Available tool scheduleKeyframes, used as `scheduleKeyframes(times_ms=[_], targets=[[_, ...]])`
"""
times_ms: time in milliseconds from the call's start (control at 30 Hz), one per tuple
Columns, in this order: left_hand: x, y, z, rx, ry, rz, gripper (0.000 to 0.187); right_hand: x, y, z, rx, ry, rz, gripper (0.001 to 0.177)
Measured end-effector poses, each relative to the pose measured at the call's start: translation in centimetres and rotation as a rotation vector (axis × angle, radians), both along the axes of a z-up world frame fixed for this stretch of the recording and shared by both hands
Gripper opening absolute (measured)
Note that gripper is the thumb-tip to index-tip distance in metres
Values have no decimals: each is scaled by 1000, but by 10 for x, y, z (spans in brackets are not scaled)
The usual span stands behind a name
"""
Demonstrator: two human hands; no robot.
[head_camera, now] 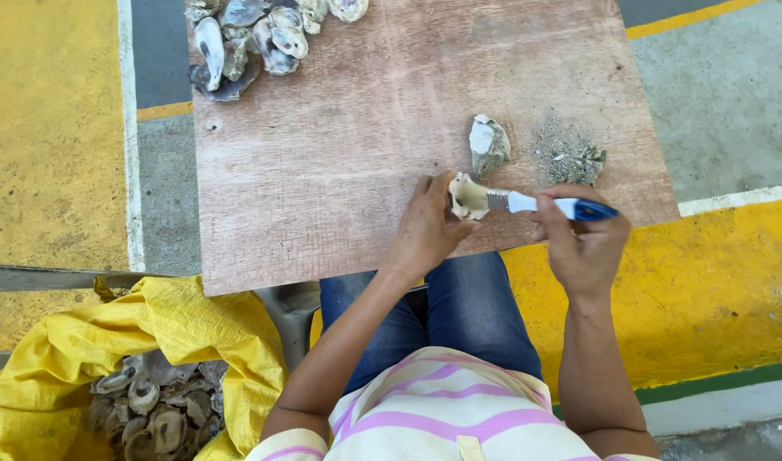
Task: Cleaning empty oyster shells with a brush on a wooden board.
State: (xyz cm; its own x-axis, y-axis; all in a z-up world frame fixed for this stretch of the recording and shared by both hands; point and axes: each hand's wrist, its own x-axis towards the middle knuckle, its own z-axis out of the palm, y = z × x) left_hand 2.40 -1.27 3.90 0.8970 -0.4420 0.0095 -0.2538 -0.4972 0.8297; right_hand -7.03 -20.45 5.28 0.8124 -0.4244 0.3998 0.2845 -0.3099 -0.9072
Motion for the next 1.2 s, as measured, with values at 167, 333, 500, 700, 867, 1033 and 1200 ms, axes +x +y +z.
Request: scheduleKeyframes(times_ms=[167, 333, 500, 700, 867, 1033, 1200], targets=[[5, 21, -6, 114, 176, -65, 52, -11, -13, 15, -96, -6, -147, 10], [26, 21, -21, 122, -190, -78, 76, 0, 3, -10, 37, -90, 40, 10], [29, 14, -6, 105, -7, -181, 80, -9, 4, -5, -146, 139, 70, 9], [14, 7, -23, 29, -134, -183, 89, -14, 4, 6, -25, -69, -16, 10], [9, -1, -7, 88, 30, -89, 81, -15, 1, 5, -215, 218, -57, 7], [-2, -19, -18, 72, -104, -126, 82, -30, -15, 16, -111, 25, -76, 8], [-6, -27, -30, -4, -263, -81, 80, -31, -40, -1, -132, 196, -29, 9]])
